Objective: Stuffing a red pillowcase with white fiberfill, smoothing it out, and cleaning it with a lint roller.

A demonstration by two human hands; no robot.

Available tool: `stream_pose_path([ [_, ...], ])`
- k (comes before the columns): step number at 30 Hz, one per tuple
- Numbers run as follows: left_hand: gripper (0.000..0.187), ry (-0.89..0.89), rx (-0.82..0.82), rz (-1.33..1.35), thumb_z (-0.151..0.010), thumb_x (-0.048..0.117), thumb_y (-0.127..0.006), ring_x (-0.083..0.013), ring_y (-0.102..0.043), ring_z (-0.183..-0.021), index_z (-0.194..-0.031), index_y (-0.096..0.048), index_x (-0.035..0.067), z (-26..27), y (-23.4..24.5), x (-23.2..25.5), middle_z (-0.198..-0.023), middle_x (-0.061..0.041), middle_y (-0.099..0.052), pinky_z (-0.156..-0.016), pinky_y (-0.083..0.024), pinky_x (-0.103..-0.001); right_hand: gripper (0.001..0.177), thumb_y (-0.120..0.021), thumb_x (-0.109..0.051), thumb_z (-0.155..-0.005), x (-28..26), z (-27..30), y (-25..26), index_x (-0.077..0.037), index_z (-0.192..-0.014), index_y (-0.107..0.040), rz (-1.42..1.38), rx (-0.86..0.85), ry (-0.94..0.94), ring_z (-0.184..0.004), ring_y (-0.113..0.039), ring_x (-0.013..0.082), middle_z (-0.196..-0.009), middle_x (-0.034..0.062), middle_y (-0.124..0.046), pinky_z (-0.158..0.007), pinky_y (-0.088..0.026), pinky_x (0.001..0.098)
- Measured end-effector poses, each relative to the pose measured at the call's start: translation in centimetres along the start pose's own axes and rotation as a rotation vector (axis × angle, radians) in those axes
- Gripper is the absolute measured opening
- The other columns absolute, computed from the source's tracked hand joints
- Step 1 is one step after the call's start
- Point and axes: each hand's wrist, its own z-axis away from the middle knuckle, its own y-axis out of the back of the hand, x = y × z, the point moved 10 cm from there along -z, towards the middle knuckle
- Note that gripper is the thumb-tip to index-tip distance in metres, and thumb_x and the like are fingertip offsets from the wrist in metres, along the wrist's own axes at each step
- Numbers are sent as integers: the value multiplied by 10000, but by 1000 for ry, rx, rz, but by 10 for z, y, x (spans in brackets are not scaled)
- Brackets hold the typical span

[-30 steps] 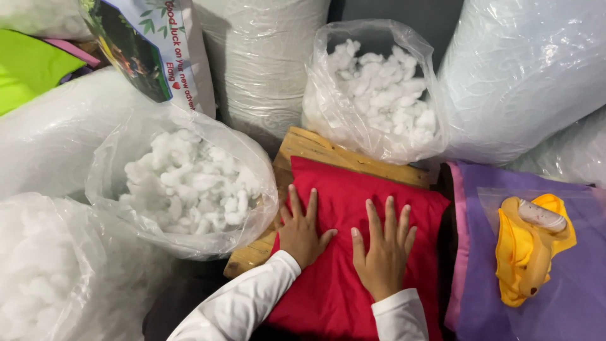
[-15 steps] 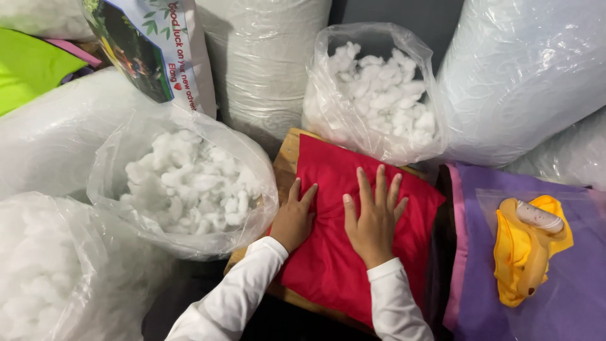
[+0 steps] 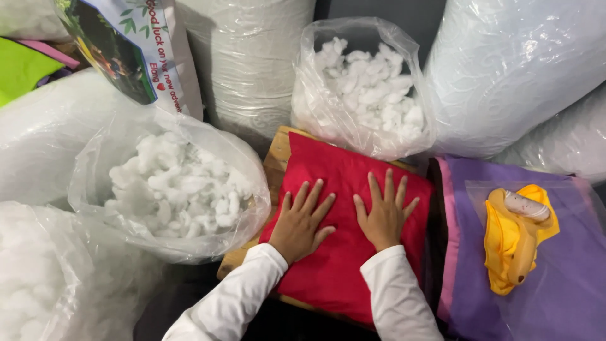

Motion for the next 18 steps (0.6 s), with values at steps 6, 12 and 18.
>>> stream_pose_path([
  [6, 730, 81, -376, -136, -1033, 619, -297, -527, -258, -1483, -1651, -217, 237, 5, -44, -5, -1692, -206, -172, -1122, -290, -693, 736, -455, -645, -979, 16, 15, -35, -419, -1641, -225, -76, -754, -296, -1572, -124, 455, -1741, 65, -129, -1125, -150, 818],
  [12, 695, -207, 416, 544, -1069, 529, -275, -469, -376, -1477, -1518, -429, 22, 14, 75, 37, -1558, -257, -447, -1201, -311, -554, 720, -403, -383, -940, -86, 78, -25, -125, -1604, -298, -30, -402, 22, -1508, -245, 456, -1598, 152, -386, -1084, -261, 744],
  [18, 746, -390, 209, 513, -1056, 604, -196, -452, -289, -1550, -1575, -383, 102, 34, 52, 76, -1656, -227, -338, -1213, -217, -623, 527, -582, -295, -934, -95, 84, 31, -93, -1420, -551, -522, -402, 242, -1337, -520, 376, -1483, 157, -540, -940, -461, 650],
])
